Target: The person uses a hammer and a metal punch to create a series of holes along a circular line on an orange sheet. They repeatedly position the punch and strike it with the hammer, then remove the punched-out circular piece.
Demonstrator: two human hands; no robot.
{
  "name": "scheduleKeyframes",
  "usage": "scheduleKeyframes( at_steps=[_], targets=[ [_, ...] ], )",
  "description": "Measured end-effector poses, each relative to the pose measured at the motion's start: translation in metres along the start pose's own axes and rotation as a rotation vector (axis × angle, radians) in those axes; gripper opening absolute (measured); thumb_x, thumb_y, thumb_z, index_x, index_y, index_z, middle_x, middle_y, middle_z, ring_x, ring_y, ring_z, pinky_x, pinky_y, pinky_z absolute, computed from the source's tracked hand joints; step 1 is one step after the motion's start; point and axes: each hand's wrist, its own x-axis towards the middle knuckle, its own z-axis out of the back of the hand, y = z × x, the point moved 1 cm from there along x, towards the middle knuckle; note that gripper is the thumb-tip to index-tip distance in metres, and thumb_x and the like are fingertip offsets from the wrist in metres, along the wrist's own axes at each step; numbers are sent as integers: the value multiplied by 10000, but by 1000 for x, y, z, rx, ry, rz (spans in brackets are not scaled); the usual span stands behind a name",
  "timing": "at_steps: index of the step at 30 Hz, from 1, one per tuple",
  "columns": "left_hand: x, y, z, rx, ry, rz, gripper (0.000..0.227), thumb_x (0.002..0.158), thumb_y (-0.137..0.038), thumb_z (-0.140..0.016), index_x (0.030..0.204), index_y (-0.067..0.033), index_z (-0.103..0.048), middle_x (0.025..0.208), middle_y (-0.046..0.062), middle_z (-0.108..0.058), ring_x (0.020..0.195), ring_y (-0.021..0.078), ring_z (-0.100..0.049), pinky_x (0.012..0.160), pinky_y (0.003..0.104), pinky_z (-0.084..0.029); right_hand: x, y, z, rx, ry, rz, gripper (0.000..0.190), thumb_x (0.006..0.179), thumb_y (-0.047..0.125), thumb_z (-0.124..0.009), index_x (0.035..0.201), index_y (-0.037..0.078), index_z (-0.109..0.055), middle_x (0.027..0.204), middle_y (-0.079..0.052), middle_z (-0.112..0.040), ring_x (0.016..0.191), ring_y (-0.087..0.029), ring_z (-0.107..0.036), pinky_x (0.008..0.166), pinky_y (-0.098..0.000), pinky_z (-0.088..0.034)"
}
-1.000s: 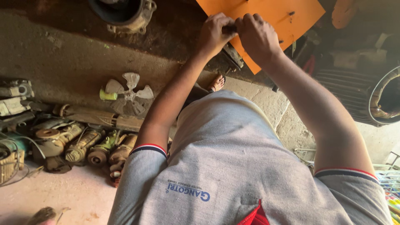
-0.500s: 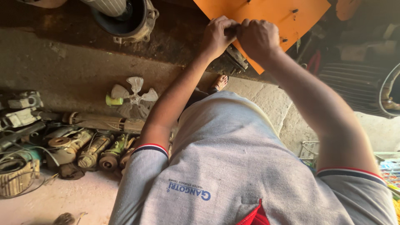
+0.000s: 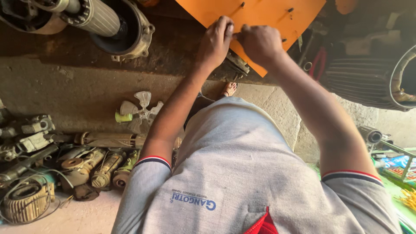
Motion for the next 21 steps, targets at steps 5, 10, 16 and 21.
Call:
scheduleKeyframes(
  at_steps=[5,10,16,21],
  targets=[
    [18,-19,-11,594,379,125,624,1108,-601,-438,791,-113,-664,768,83,-712,680,237,-669,586,376,-528,-64,-75,-11,473,-384,-322,362,1153,391,-480,1220,94,-677,1034,-217,-724,963,-432,-679,803,-531,-513],
    [20,-34,-36,900,218,16,533,1037,-544,-470,747,-150,-682,691,38,-691,723,212,-648,561,388,-515,-134,-129,-80,356,-336,-516,409,1096,358,-691,1286,6,-602,1070,-194,-705,901,-400,-708,777,-491,-549],
    [17,-29,-35,908,256,-123,397,1008,-489,-575,898,-120,-674,858,50,-664,887,224,-579,717,392,-490,-155,-139,-138,473,-644,-328,736,1017,226,-753,1570,-75,-371,1607,-384,-424,1409,-428,-513,1107,-433,-512],
    [20,-32,-18,880,264,-296,336,983,-464,-619,914,-139,-665,871,37,-630,889,234,-567,706,397,-477,-146,-141,-148,281,-348,-336,742,970,322,-803,1438,-103,-416,1551,-357,-370,1547,-485,-181,1276,-520,-227]
  ],
)
